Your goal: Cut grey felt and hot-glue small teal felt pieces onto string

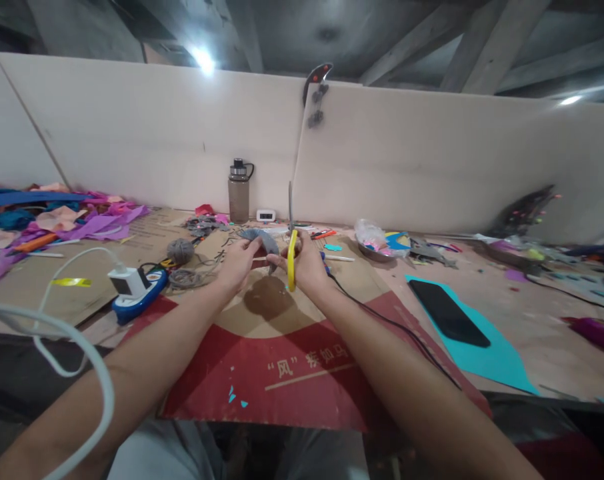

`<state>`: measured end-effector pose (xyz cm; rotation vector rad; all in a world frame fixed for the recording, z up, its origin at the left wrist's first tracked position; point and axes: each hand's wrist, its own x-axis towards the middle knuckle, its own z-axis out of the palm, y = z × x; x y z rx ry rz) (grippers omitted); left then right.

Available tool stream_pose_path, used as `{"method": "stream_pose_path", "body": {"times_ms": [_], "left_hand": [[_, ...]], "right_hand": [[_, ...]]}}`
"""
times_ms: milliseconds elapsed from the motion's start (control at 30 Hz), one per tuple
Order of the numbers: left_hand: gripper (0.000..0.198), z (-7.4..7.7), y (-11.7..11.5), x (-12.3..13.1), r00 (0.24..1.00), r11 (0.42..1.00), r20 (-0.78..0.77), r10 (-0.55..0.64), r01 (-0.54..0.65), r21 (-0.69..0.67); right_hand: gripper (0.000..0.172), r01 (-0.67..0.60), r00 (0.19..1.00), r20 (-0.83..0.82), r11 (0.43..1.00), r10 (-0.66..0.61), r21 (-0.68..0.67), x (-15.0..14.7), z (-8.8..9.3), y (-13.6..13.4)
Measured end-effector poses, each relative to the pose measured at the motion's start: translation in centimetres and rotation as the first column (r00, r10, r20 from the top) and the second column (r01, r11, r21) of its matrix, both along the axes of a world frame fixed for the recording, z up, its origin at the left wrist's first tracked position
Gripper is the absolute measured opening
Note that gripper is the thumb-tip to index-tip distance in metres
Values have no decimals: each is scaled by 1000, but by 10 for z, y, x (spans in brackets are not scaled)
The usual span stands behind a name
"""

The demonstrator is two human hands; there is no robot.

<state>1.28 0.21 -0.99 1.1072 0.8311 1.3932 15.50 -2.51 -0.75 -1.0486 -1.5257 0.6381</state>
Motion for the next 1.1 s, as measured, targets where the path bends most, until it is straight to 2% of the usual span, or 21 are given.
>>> {"method": "stream_pose_path", "body": {"times_ms": [133,233,333,467,667,767,900,1000,1100], "left_hand": [[19,0,-3,3,1000,1000,6,10,-10,29],[10,2,-5,5,997,1000,77,-9,10,-5],[5,3,-2,3,982,998,189,11,2,-69],[5,6,8,-7,951,988,296,89,-47,-147],[11,17,14,-21,895,962,397,203,-108,-249],[12,18,15,-22,891,961,418,178,-66,-269],[15,16,18,-22,901,963,417,119,-3,-269],[13,16,16,-20,910,979,409,72,15,-205],[9,16,11,-15,928,992,373,1,45,-114]], "right_hand": [[46,111,963,240,991,-125,70,-9,1,2],[42,155,937,299,981,-182,114,-12,0,-2],[41,106,975,187,991,-119,78,-9,-6,-1],[45,99,992,-78,995,-101,-24,4,-14,5],[48,81,884,-454,993,-112,-87,24,-10,8],[47,-3,848,-529,997,-36,-72,20,-5,3],[49,-226,792,-593,972,143,-68,9,-6,-3],[52,-351,739,-634,934,228,-74,3,-8,-7],[55,-405,701,-669,910,247,-89,-1,-6,-12]]}}
